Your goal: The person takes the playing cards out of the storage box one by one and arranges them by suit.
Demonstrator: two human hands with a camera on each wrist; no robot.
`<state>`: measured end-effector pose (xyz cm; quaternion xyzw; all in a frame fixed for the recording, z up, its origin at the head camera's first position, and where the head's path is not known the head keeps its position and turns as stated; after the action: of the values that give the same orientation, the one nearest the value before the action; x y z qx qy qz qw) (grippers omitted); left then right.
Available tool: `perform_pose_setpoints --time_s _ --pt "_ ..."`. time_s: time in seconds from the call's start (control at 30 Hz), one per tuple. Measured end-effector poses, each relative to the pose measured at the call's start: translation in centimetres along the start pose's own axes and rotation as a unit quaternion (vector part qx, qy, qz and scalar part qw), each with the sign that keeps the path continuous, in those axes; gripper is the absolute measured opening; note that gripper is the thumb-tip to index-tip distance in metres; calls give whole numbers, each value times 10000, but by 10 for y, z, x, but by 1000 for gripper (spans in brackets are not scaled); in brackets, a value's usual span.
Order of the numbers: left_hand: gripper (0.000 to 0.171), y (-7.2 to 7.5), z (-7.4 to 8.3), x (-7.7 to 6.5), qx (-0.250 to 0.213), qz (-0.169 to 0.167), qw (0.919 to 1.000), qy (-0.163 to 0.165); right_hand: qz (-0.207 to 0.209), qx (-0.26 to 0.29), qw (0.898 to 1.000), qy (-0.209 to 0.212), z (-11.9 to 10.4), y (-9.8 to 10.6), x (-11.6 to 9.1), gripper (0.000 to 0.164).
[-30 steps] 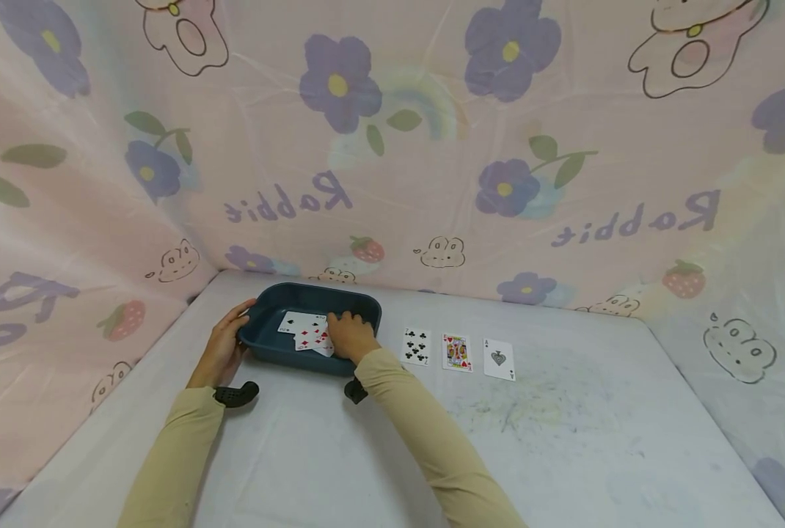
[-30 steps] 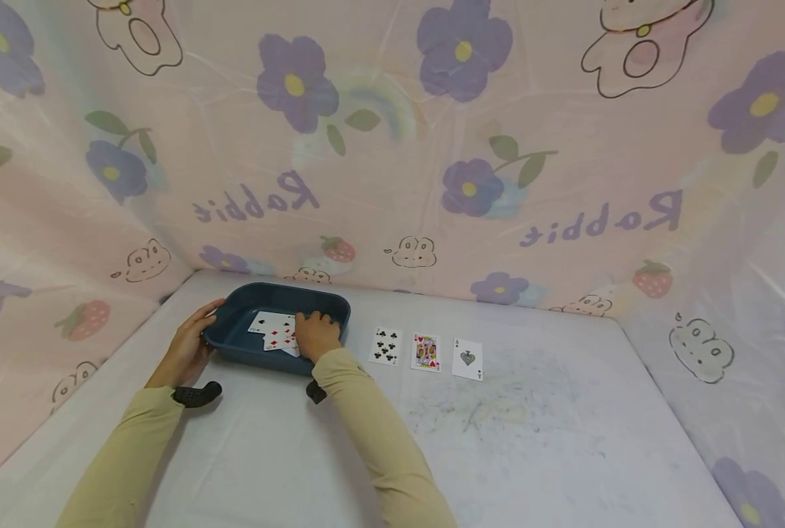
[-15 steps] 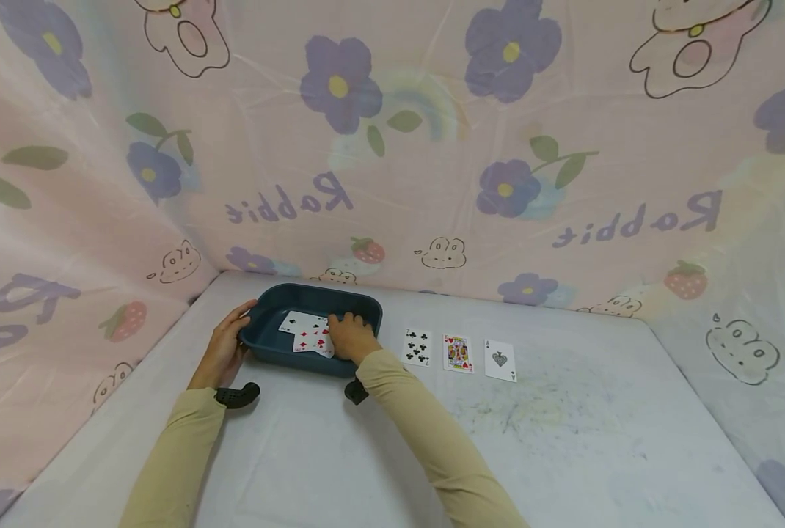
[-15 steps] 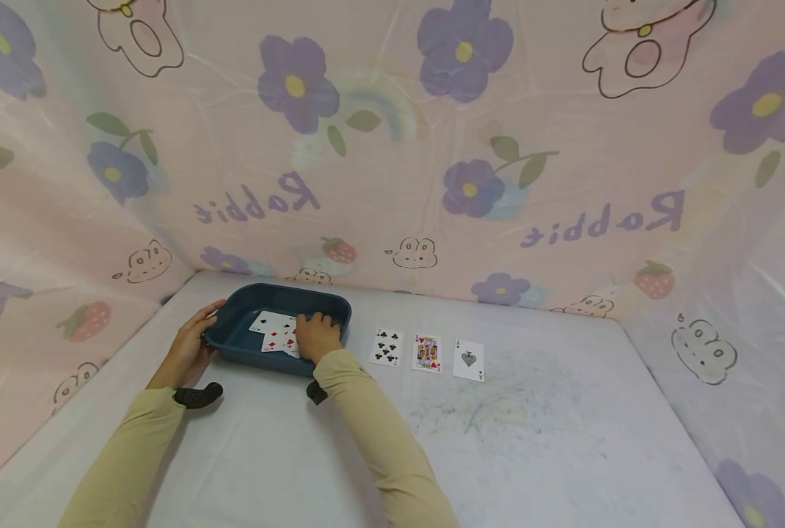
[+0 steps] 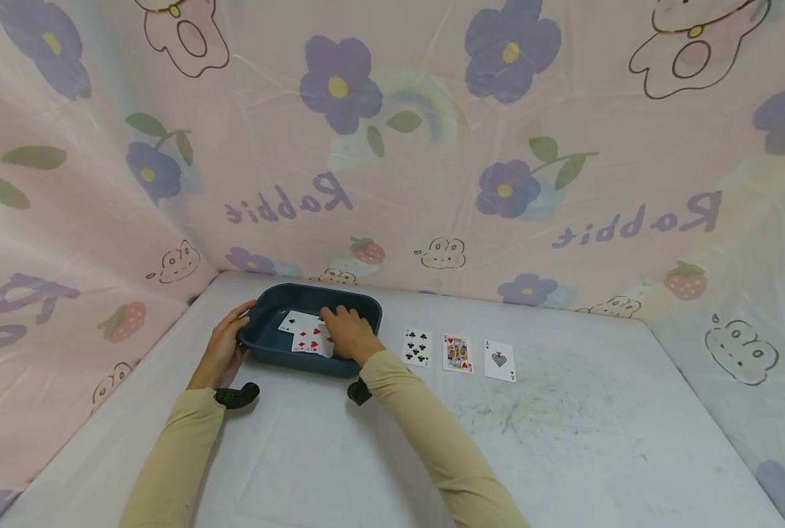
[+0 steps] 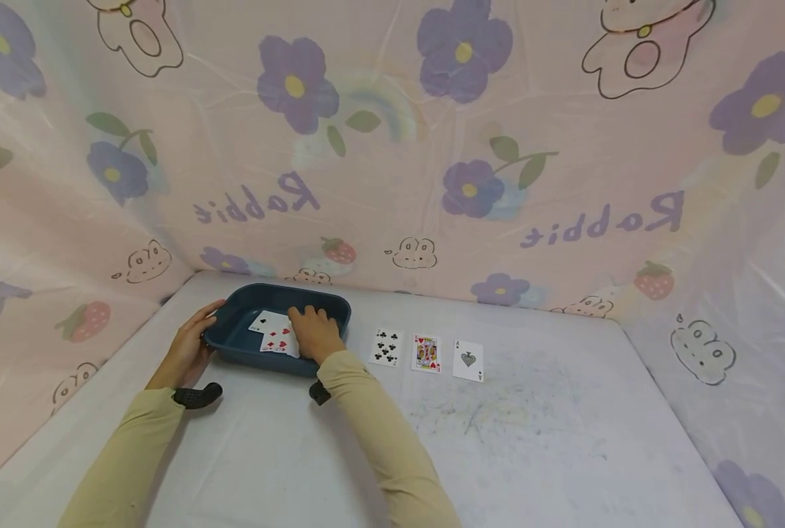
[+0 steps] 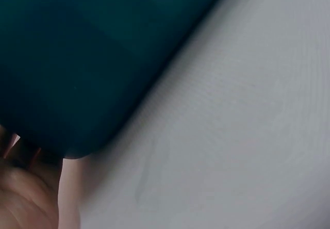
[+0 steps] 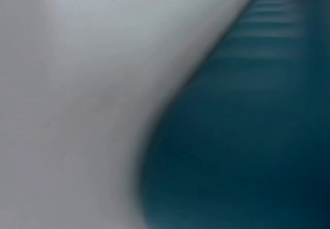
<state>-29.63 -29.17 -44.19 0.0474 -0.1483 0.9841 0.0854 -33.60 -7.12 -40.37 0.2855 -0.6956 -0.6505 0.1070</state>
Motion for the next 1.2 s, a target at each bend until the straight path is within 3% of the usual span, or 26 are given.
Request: perform_pose_setpoints --time_s 0.4,0.93,1.2 --pt "47 -1 0 -1 -7 19 10000 80 421 -229 9983 346 4 7 -2 26" --pt "47 -1 1 -1 120 80 9998 131 842 64 9943 651 8 17 -11 23" --pt "46 0 1 -1 63 79 9999 95 1577 -101 9826 980 7 24 -21 22"
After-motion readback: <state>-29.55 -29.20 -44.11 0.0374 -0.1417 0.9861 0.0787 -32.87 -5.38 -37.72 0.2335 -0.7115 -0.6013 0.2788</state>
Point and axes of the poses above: each hand's wrist, its own x-axis towards the middle knuckle, its own y-axis out of the back of the hand, z = x × y, the point moved 4 cm from there along x, towards the middle knuckle, and after that the axes turned 11 degrees about -z, right-handed, at the moved point
